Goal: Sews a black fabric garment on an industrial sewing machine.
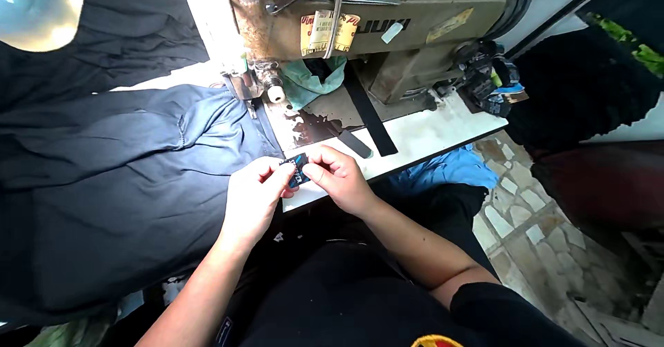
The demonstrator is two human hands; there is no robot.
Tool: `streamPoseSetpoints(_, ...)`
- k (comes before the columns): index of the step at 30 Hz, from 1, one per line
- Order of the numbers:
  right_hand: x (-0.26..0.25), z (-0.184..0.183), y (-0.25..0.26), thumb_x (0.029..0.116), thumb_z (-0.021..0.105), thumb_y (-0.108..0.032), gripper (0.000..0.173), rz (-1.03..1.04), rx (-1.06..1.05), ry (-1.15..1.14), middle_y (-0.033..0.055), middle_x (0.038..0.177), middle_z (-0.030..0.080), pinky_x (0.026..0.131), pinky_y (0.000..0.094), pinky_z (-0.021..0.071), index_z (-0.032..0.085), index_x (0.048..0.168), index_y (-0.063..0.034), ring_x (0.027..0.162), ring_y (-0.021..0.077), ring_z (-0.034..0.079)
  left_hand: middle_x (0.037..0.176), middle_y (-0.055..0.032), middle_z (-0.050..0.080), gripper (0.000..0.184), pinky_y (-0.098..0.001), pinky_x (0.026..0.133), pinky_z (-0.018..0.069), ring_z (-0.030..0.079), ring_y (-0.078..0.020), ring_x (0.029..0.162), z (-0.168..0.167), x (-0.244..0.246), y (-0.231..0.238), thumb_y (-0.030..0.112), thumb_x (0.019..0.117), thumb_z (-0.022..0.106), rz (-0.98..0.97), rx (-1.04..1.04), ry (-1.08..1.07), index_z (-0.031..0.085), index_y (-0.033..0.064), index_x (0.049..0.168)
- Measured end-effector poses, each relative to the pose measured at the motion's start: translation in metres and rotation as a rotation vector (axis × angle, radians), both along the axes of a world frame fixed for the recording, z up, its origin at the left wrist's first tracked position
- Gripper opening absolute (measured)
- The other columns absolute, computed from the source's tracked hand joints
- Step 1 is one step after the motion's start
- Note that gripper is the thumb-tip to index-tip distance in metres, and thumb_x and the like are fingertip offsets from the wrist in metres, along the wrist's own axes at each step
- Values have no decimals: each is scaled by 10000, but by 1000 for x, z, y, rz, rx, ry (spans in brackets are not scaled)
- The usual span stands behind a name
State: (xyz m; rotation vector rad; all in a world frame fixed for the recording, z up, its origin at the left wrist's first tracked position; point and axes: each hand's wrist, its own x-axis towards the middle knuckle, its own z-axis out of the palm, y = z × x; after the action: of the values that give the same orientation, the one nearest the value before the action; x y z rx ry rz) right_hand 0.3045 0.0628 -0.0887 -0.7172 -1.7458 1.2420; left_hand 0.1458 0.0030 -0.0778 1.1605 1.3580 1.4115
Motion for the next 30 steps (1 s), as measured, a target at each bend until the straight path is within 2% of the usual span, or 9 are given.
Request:
streamPoseSetpoints(13, -7, -3, 11, 959, 569, -39, 170, 79, -43, -64, -22, 729, 546, 551, 136, 418, 600, 792, -33, 601, -20, 486, 670, 87, 640, 106, -171, 589, 573, 643, 16, 583, -3, -7, -3, 93, 971, 651, 53, -21, 192, 642, 86, 865)
streamPoseSetpoints(16, -21, -5, 38, 998, 548, -71, 131, 31, -103, -136, 11, 809, 596, 574, 165, 477, 609, 1054, 31, 620, -4, 542, 709, 39, 641, 122, -179, 607, 573, 644, 12, 598, -9, -19, -3, 131, 990, 637, 145, -47, 313, 648, 30, 922)
streamPoseSetpoints(19, -41, 0, 55, 1039, 531, -87, 426, 17, -472, -174, 101, 1025, 622, 530, 237, 503, 426, 1449, -41, 629, 88, 575, 741, 6, 650, 156, -205, 614, 577, 642, -7, 608, -27, -36, -12, 150, 999, 634, 244, -90, 353, 661, 1, 960)
streamPoseSetpoints(22, -55, 4, 40, 1052, 494, -141, 509, 179, -729, -137, 46, 759, 563, 395, 245, 484, 332, 1531, -195, 439, 93, 514, 694, 59, 636, 129, -161, 594, 567, 633, 35, 591, -36, -50, -31, 131, 973, 648, 366, -86, 304, 664, 12, 927)
streamPoseSetpoints(24, -59, -4, 25, 1035, 503, -71, 622, 272, -682, -131, 25, 620, 520, 379, 210, 469, 249, 1591, -184, 394, 67, 496, 688, 91, 632, 94, -148, 579, 561, 621, 53, 579, -34, -55, -41, 112, 972, 643, 397, -67, 259, 653, 31, 926)
streamPoseSetpoints(26, -56, -4, 13, 1028, 547, -67, 560, 263, -526, -246, 12, 593, 512, 404, 183, 446, 308, 1535, -86, 415, 49, 497, 746, 84, 651, 97, -130, 618, 557, 625, 71, 632, -29, -54, -47, 107, 960, 636, 325, 18, 317, 663, 21, 922)
streamPoseSetpoints(28, -49, -4, 3, 1003, 585, -48, 375, 186, -419, -278, 12, 595, 524, 428, 174, 432, 519, 1370, -4, 437, 40, 491, 917, 18, 710, 162, -137, 793, 545, 653, 39, 853, -26, -45, -48, 151, 919, 642, 162, 192, 490, 728, 19, 877)
streamPoseSetpoints(29, -45, -5, -3, 983, 606, -24, 169, 150, -409, -258, 11, 587, 552, 430, 166, 423, 620, 1143, 27, 441, 28, 491, 1045, -49, 734, 192, -229, 920, 542, 673, -64, 1019, -27, -37, -47, 185, 917, 649, 83, 255, 600, 764, 39, 869)
streamPoseSetpoints(30, -40, -6, -6, 974, 608, -9, 145, 159, -409, -256, -1, 603, 572, 440, 155, 427, 624, 1115, 21, 462, 14, 505, 1147, -126, 722, 199, -355, 978, 531, 665, -203, 1123, -30, -28, -43, 198, 919, 652, 30, 285, 710, 787, 56, 884)
